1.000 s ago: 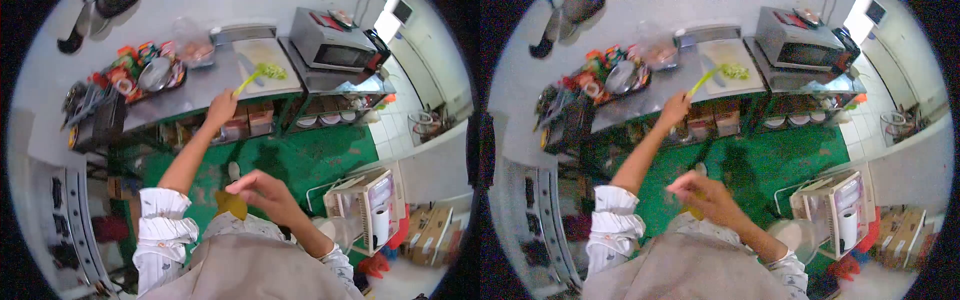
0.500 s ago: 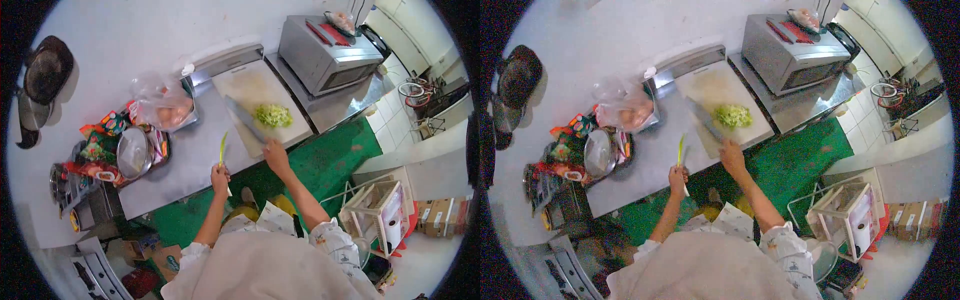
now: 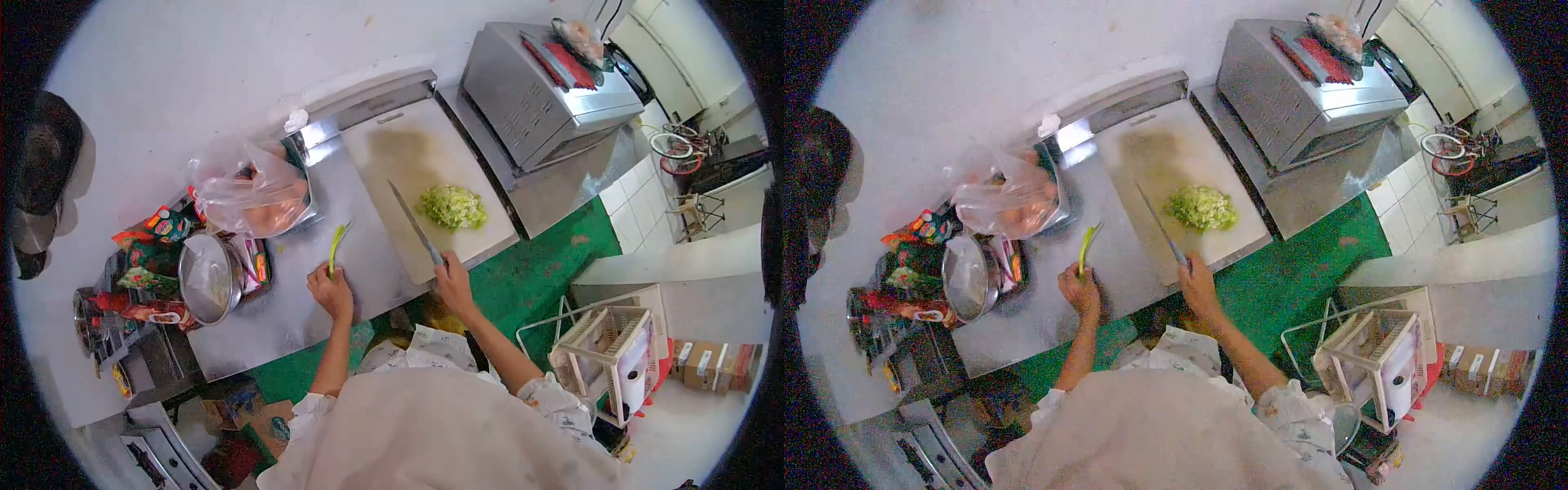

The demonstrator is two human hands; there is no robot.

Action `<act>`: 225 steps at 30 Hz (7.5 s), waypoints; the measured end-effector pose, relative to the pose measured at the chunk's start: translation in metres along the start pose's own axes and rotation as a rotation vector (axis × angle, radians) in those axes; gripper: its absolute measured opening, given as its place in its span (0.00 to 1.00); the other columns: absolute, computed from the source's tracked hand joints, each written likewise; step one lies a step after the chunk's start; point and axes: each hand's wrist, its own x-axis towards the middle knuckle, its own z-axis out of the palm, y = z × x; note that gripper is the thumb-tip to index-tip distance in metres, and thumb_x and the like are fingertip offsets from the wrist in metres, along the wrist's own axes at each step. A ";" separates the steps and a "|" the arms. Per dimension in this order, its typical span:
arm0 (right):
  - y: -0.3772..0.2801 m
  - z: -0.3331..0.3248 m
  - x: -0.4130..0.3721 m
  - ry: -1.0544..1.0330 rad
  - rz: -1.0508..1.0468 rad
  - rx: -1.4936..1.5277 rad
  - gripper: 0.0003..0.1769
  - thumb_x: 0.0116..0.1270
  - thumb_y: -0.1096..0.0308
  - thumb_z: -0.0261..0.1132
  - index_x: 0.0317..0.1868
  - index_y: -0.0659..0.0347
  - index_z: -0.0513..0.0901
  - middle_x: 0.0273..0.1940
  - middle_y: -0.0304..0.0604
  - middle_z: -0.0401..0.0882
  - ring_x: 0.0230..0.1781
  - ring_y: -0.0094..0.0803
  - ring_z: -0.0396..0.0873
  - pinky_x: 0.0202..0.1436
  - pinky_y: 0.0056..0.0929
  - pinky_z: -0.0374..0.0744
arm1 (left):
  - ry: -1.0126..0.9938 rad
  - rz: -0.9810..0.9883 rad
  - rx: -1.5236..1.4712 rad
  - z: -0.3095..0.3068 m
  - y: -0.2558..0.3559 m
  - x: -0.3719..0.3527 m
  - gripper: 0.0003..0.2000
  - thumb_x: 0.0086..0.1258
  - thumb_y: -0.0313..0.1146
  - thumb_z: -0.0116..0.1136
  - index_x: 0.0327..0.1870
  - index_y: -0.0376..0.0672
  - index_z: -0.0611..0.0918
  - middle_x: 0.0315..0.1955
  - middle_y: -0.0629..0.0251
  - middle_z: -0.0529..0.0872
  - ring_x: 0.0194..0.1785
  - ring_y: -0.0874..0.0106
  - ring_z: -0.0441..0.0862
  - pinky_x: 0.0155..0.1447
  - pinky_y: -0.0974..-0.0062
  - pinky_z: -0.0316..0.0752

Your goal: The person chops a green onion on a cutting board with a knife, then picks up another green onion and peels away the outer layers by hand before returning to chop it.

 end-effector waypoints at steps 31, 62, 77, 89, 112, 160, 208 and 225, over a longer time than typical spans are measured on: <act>0.078 -0.094 0.020 -0.273 0.039 0.147 0.20 0.68 0.61 0.62 0.55 0.66 0.78 0.35 0.39 0.80 0.31 0.21 0.74 0.35 0.24 0.74 | 0.005 0.101 0.169 0.005 0.000 0.001 0.20 0.58 0.31 0.64 0.53 0.42 0.77 0.47 0.55 0.77 0.54 0.55 0.71 0.59 0.57 0.64; 0.088 -0.094 0.025 -0.181 -0.096 0.143 0.21 0.69 0.58 0.60 0.55 0.64 0.77 0.27 0.35 0.73 0.26 0.20 0.68 0.29 0.23 0.70 | -0.028 0.045 0.151 0.002 -0.001 0.004 0.21 0.57 0.31 0.64 0.53 0.43 0.77 0.48 0.57 0.77 0.54 0.57 0.71 0.59 0.59 0.63; 0.093 -0.102 0.030 -0.071 -0.209 -0.003 0.20 0.66 0.63 0.63 0.56 0.59 0.77 0.45 0.49 0.81 0.42 0.38 0.81 0.46 0.32 0.78 | 0.082 0.209 0.023 0.004 0.040 0.004 0.22 0.62 0.32 0.61 0.59 0.40 0.74 0.62 0.49 0.68 0.66 0.52 0.62 0.68 0.54 0.56; -0.005 -0.115 0.013 0.234 -0.515 -0.398 0.27 0.53 0.71 0.70 0.56 0.49 0.78 0.37 0.44 0.74 0.36 0.41 0.77 0.36 0.36 0.77 | -0.346 0.723 -0.015 0.038 0.189 -0.041 0.33 0.60 0.21 0.50 0.68 0.64 0.70 0.73 0.51 0.51 0.73 0.48 0.50 0.70 0.46 0.48; 0.032 -0.151 -0.027 0.271 -0.350 -0.363 0.26 0.52 0.71 0.70 0.54 0.48 0.81 0.35 0.43 0.77 0.31 0.36 0.78 0.30 0.32 0.77 | -0.408 0.648 0.127 0.088 0.164 0.043 0.39 0.55 0.16 0.49 0.69 0.69 0.68 0.76 0.55 0.43 0.76 0.47 0.40 0.70 0.45 0.46; 0.029 -0.111 0.000 0.050 0.114 0.281 0.22 0.68 0.58 0.61 0.58 0.62 0.75 0.38 0.40 0.76 0.36 0.26 0.72 0.39 0.25 0.70 | -1.054 -0.782 -1.971 0.085 0.189 0.013 0.34 0.49 0.33 0.52 0.65 0.41 0.69 0.63 0.65 0.69 0.66 0.71 0.60 0.69 0.68 0.51; 0.028 -0.071 -0.031 -0.094 0.136 0.071 0.23 0.69 0.63 0.58 0.62 0.57 0.65 0.36 0.58 0.80 0.33 0.55 0.81 0.41 0.47 0.78 | -0.581 -0.800 -0.795 0.031 0.070 -0.001 0.12 0.67 0.39 0.62 0.41 0.40 0.77 0.31 0.64 0.82 0.24 0.76 0.80 0.27 0.79 0.78; 0.015 -0.068 -0.008 0.045 -0.277 -0.058 0.30 0.72 0.69 0.53 0.72 0.50 0.57 0.46 0.59 0.78 0.41 0.52 0.80 0.44 0.44 0.79 | -0.351 0.567 -0.138 0.110 0.137 0.014 0.08 0.63 0.28 0.57 0.42 0.43 0.83 0.38 0.59 0.80 0.44 0.56 0.75 0.49 0.60 0.71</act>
